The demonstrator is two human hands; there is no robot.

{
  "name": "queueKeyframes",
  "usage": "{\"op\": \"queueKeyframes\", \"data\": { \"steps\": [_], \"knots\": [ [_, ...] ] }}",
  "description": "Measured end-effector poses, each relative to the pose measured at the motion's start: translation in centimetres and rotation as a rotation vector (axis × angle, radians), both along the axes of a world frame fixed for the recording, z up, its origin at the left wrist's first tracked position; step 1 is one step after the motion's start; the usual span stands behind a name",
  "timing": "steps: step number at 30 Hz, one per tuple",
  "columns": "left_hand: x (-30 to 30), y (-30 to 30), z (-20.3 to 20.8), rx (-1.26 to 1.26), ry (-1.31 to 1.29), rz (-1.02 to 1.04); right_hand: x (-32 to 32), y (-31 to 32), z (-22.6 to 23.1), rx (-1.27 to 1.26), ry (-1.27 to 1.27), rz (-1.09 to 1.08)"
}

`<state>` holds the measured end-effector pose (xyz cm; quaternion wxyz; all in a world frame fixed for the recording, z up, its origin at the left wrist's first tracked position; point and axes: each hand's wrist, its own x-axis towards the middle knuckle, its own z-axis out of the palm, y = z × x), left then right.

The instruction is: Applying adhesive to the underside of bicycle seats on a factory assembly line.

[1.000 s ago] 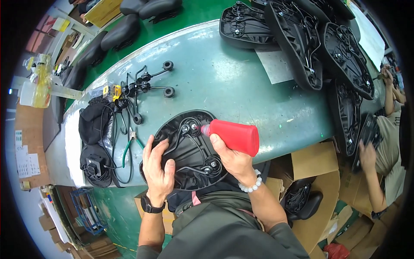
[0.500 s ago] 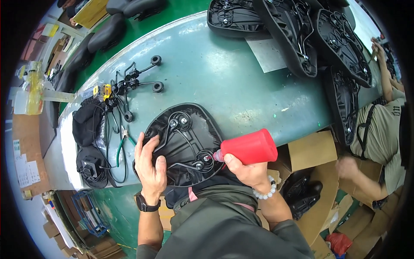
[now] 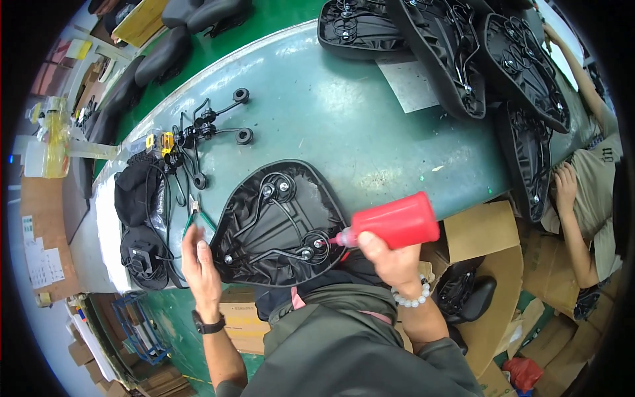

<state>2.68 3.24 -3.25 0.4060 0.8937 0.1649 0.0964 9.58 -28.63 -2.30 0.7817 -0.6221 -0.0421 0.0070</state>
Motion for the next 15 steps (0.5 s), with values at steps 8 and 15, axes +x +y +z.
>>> {"op": "queueKeyframes", "data": {
  "steps": [8,15],
  "knots": [
    [-4.3,-1.3,-0.7,-0.865,0.309,0.145,1.8,-2.3,-2.3,0.759,0.473,-0.224],
    [9.6,-6.6,6.3,-1.012,-0.113,0.046,2.4,-4.4,-5.2,0.880,0.379,-0.161]
  ]
}}
